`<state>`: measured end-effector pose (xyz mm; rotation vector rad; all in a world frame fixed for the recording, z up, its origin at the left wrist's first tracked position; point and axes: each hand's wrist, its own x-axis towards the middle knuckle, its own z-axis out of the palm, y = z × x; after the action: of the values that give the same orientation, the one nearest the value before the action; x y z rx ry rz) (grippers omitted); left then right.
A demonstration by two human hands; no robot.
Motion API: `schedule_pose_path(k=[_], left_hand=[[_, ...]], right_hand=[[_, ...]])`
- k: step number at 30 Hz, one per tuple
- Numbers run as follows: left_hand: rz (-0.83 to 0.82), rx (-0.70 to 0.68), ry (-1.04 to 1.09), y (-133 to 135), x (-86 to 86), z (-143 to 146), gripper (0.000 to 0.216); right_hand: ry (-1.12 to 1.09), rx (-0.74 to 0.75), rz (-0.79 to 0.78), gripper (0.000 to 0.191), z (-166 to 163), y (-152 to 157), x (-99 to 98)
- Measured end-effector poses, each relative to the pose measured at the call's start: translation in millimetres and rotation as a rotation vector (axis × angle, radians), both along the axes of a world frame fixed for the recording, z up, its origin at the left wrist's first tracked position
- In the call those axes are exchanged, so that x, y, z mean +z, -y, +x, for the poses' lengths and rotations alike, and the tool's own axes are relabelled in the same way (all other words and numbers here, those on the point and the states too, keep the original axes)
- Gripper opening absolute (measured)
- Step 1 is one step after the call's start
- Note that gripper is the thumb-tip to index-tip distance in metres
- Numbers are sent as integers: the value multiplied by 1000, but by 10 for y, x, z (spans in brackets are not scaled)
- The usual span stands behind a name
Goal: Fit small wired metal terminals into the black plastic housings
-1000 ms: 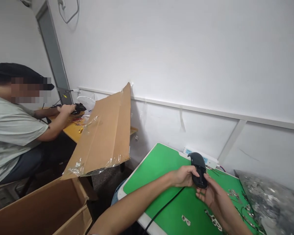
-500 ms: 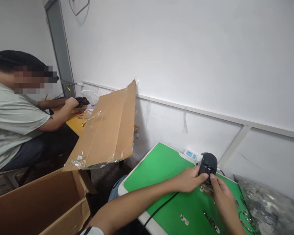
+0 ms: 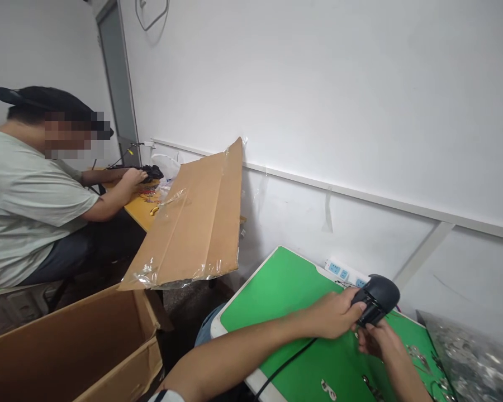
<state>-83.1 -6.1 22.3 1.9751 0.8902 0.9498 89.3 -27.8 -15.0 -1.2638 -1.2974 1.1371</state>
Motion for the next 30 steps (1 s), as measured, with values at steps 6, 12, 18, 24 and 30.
schedule_pose_path(k=[6,12,18,24,30], left_hand=[[-62,-8,24,20,7,-3,37],[-103,12,43,5,-15,28,33],[-116,-9,81,-23,-97,52,39],[-108,14,65,1,-122,35,66],[-77,-67,136,-51,-133,38,59]], right_hand=[[78,-8,16,49,-17,20,14],[52,12,32,52,7,12,-12],[32,6,-12,52,-29,38,54],[32,1,29,46,40,11,-34],[86,2,113,39,-39,87,99]])
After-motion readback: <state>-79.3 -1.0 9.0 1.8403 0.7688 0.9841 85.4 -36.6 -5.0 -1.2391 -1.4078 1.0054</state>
